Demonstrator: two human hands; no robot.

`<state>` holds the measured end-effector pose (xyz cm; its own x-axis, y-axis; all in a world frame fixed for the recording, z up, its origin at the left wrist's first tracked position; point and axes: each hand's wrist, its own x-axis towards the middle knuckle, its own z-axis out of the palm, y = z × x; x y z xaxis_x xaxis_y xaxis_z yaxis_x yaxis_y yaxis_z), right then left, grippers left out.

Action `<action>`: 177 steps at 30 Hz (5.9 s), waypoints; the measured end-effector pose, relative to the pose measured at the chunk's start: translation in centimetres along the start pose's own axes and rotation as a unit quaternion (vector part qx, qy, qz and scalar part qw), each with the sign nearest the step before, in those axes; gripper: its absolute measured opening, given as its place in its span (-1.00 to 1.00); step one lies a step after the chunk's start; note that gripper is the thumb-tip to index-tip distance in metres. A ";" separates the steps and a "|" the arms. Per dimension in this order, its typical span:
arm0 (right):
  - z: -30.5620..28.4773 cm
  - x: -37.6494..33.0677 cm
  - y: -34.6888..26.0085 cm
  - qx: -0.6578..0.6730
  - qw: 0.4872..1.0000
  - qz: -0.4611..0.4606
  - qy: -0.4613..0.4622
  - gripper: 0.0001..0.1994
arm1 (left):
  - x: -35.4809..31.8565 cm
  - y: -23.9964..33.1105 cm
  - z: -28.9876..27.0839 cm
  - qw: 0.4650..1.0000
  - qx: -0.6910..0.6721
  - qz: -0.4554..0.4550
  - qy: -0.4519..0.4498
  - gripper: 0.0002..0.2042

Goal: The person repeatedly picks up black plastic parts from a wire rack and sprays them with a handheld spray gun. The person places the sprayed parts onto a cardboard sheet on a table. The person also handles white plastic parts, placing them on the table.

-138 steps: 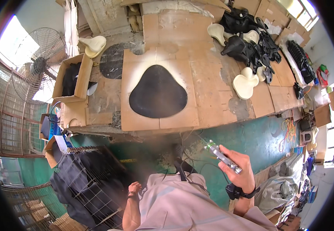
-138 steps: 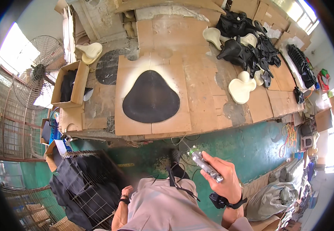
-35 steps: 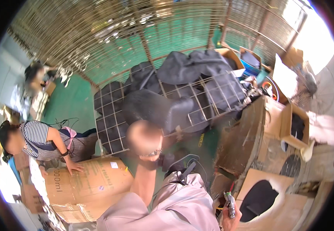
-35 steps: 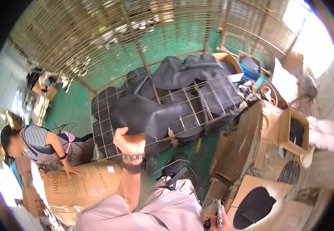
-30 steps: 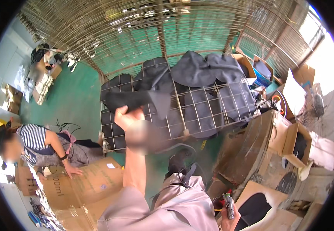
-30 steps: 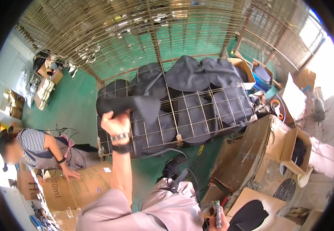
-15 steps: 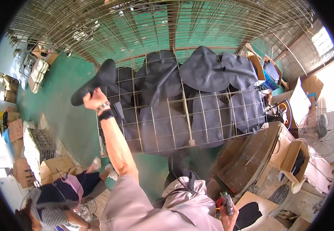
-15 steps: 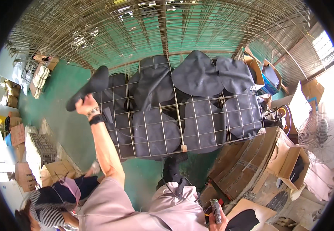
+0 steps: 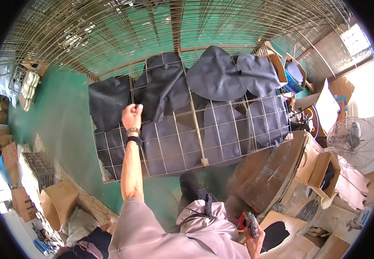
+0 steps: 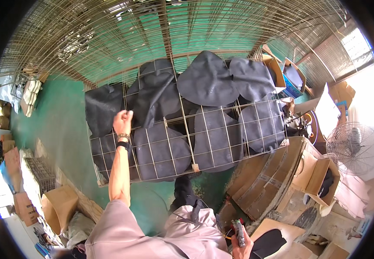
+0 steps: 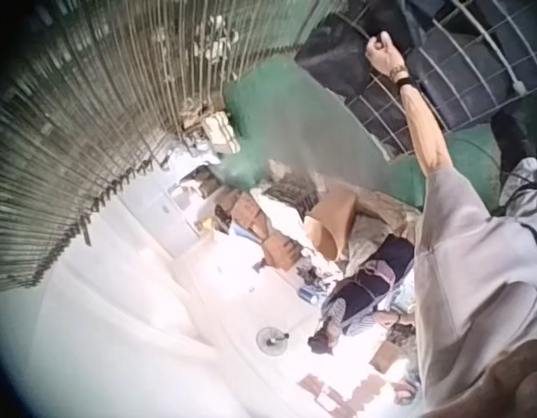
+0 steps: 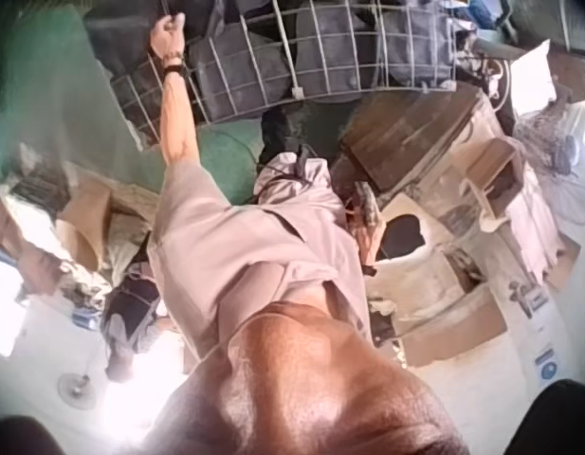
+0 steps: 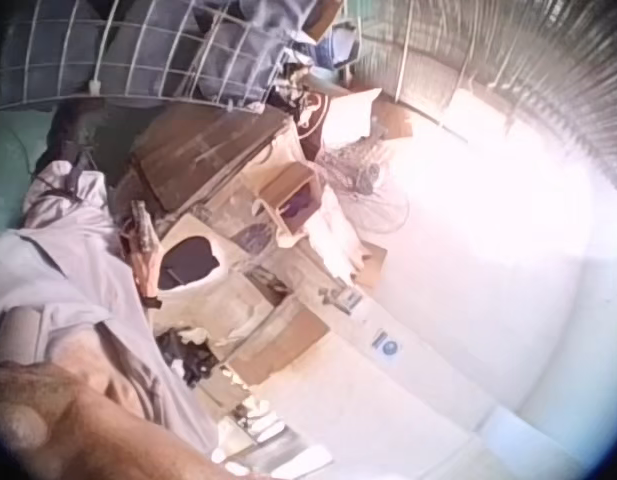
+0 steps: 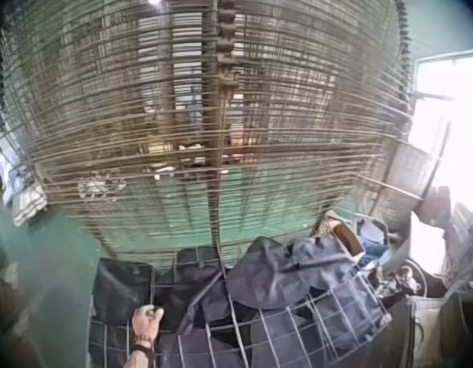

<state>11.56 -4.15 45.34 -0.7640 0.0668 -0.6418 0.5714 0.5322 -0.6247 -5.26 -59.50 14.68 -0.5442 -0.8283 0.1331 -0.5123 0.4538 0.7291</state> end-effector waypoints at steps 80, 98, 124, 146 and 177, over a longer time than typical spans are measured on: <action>-3.6 -5.6 5.6 0.100 0.982 0.057 0.148 -0.55 | -16.1 22.9 8.4 0.906 -0.352 0.126 -0.200 -0.74; -0.5 -27.2 28.2 0.193 0.769 0.103 0.600 -0.48 | -45.1 3.2 14.8 0.142 0.345 0.682 -0.629 -0.77; 6.6 -30.6 29.0 0.302 0.554 0.284 0.722 -0.46 | -99.9 21.4 7.8 0.292 -0.145 0.648 -0.689 -0.68; 4.4 -31.3 33.8 0.329 0.594 0.303 0.669 -0.44 | -111.1 34.6 12.6 0.238 -0.175 0.875 -0.383 -0.38; 1.0 -34.1 32.7 0.300 0.633 0.233 0.675 -0.46 | -97.2 25.2 12.4 0.252 0.070 0.814 -0.518 -0.13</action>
<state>56.61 10.11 46.38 0.2005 0.9738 -0.1075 0.5300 -0.2002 -0.8240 26.49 36.50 11.75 0.0475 0.9916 -0.1201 0.9720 -0.0182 0.2342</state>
